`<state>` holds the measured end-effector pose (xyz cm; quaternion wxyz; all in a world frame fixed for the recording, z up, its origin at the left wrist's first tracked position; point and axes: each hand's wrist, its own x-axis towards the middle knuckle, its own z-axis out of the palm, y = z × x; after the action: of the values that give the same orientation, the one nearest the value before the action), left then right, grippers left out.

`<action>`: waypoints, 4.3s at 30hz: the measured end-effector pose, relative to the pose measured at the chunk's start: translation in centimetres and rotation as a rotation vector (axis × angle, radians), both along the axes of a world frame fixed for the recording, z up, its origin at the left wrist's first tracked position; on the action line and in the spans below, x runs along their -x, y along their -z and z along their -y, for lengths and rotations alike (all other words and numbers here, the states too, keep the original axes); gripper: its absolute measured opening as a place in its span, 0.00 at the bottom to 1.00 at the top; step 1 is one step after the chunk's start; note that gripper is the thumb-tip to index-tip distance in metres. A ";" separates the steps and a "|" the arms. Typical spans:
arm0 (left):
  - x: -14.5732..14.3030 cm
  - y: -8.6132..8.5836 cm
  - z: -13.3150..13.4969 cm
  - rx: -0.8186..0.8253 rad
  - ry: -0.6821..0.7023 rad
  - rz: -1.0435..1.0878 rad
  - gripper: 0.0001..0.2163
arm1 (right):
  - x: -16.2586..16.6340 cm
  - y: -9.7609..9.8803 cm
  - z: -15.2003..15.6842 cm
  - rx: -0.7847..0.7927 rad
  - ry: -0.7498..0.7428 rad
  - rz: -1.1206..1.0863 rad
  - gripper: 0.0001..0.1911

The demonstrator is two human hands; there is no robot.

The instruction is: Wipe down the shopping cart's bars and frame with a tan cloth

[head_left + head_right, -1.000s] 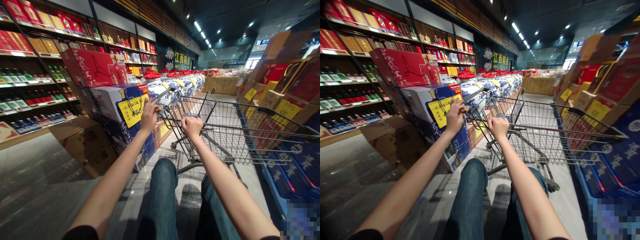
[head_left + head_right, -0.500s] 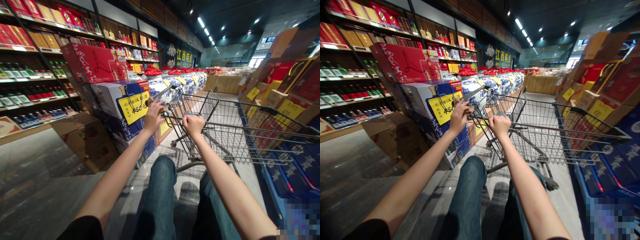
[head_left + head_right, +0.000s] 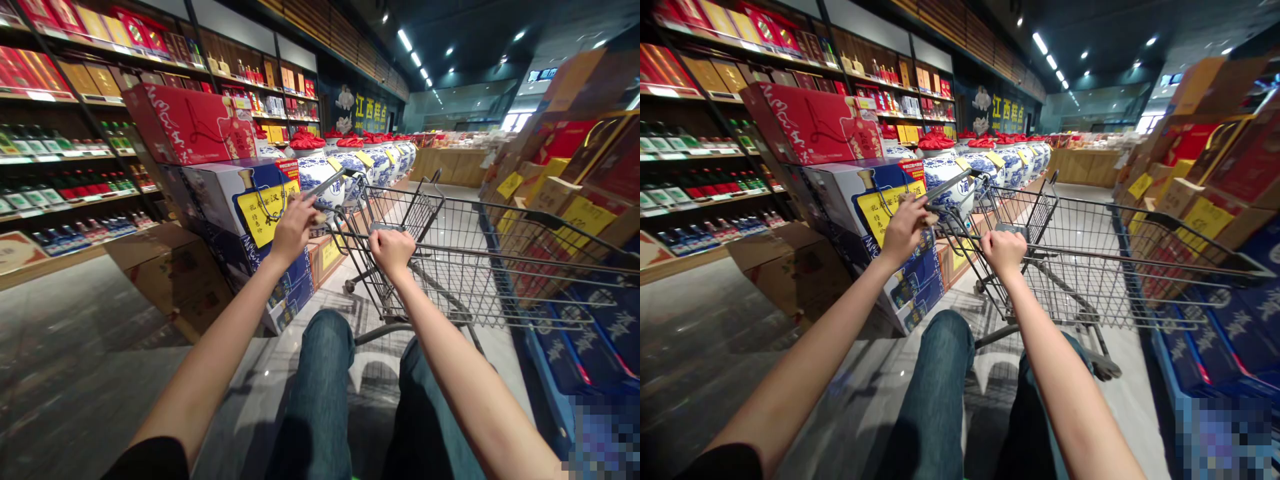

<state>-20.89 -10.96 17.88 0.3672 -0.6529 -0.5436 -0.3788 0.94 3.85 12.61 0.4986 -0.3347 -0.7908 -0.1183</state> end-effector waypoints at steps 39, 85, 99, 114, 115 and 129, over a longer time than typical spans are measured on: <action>-3.6 -0.5 0.6 -0.133 -0.052 0.092 0.15 | -1.6 0.1 2.8 -0.036 0.010 -0.008 0.22; -1.9 1.6 1.4 -0.074 0.060 -0.153 0.22 | -2.0 -0.1 2.8 -0.040 -0.013 -0.007 0.21; -2.9 3.3 -0.3 -0.190 0.046 0.008 0.23 | -2.1 -0.2 2.7 -0.001 0.008 0.022 0.20; -5.1 5.3 -1.9 0.112 0.257 -0.261 0.27 | -2.4 -0.2 2.1 -0.025 -0.014 0.054 0.20; -5.4 6.4 -2.4 0.163 0.288 -0.322 0.25 | -2.4 -0.3 2.0 -0.019 -0.021 0.060 0.21; -5.2 3.3 -3.4 0.120 0.166 -0.279 0.20 | -2.4 -0.4 0.4 0.020 -0.064 0.091 0.24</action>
<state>-15.67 -7.52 14.62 0.3667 -0.7626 -0.4533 -0.2803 3.31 3.43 12.99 0.4623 -0.3083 -0.8242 -0.1094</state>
